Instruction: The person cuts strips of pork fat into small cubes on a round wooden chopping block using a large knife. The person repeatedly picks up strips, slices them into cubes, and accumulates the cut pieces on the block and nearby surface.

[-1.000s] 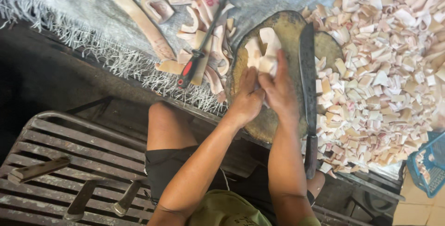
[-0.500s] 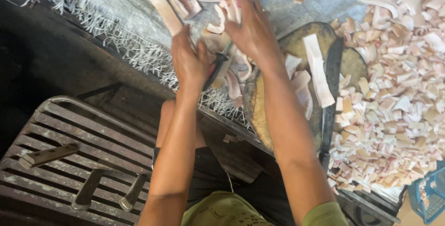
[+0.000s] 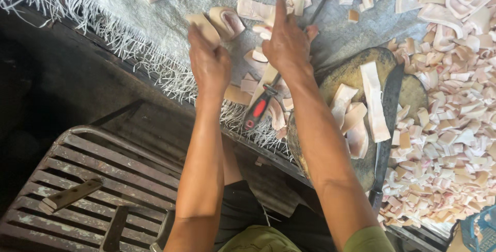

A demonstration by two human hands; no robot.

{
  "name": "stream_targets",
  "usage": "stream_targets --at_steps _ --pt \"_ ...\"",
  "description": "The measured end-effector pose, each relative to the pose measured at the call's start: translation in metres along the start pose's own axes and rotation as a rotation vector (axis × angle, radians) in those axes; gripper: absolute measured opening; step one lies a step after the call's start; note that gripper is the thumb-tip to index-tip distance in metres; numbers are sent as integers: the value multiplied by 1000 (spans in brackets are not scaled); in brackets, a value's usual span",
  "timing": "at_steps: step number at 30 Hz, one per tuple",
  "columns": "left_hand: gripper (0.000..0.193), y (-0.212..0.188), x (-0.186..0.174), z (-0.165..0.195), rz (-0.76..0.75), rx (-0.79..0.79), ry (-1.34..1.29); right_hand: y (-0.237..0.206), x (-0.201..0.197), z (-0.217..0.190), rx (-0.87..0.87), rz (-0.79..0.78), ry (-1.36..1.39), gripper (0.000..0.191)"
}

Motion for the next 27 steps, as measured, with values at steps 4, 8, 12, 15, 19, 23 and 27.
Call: stream_targets --at_steps 4,8,12,15,19,23,27 --pt "89 32 -2 -10 -132 25 -249 17 2 -9 -10 -29 346 87" --pt "95 100 14 -30 -171 117 308 59 7 -34 -245 6 -73 94" --pt "113 141 16 -39 -107 235 685 79 17 -36 -162 -81 -63 111" --pt "91 152 30 -49 -403 71 570 83 21 -36 -41 -110 19 97" --pt "45 141 35 -44 -536 -45 492 82 34 -36 96 -143 232 82" --pt "42 116 42 -16 -513 -19 -120 79 35 -47 -61 -26 507 63" --pt "50 97 46 -8 -603 -196 -501 72 34 -50 -86 -46 966 47"
Point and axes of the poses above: each hand's wrist, its own y-axis towards the middle knuckle, its own x-axis out of the palm, z = x × y, the point moved 7 cm from there along y, towards the middle knuckle, and after that the axes turned 12 degrees about y, right-handed, at the moved point
